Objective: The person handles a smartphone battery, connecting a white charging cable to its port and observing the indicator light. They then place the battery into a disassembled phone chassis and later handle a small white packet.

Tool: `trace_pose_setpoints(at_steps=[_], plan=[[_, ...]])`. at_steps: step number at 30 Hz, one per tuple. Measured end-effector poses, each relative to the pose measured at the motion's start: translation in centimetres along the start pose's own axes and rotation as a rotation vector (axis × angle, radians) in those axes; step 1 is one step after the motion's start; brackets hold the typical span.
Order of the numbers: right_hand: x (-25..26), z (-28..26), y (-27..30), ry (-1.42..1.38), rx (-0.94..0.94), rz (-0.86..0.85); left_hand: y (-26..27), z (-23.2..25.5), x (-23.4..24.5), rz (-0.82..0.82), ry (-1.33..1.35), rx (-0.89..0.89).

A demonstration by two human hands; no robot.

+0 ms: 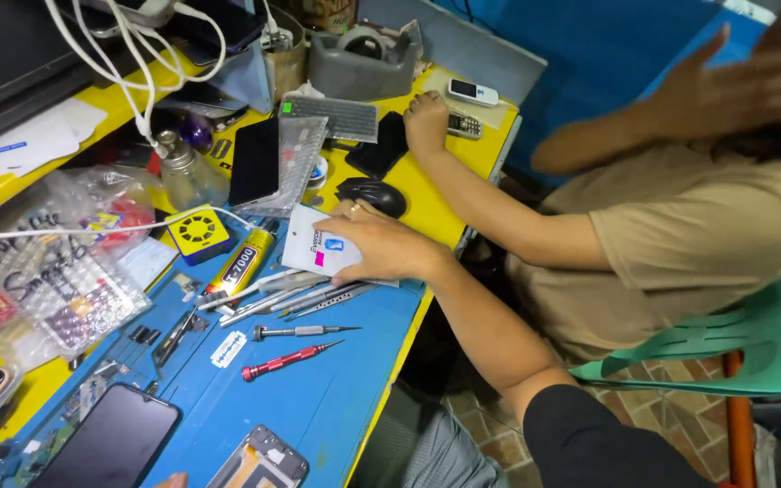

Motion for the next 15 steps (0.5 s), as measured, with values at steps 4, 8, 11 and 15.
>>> trace_pose_setpoints(at_steps=[4, 8, 11, 15], plan=[[-1.9, 3.0, -0.1, -0.063, 0.006, -0.007, 1.4, -4.1, -1.5, -0.068, -0.017, 0.153], [-4.2, 6.8, -1.9, 0.043, 0.027, 0.009, 2.4, 0.3, 5.5, 0.14, 0.084, 0.072], [-3.0, 4.2, -2.6, 0.031, 0.0, -0.046, 2.9, 3.1, 9.8, 0.359, 0.206, -0.105], [-0.5, 1.2, -1.5, -0.029, -0.086, -0.021, 2.8, 2.5, 9.9, 0.374, 0.253, -0.122]])
Point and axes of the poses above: each hand's wrist, its own y-axis away from the middle knuckle, its own x-axis out of the back of the hand, z = x × y, the point moved 6 cm from there along -y, towards the middle knuckle, and after that the axes turned 4 degrees about x, right-handed, at the moved point
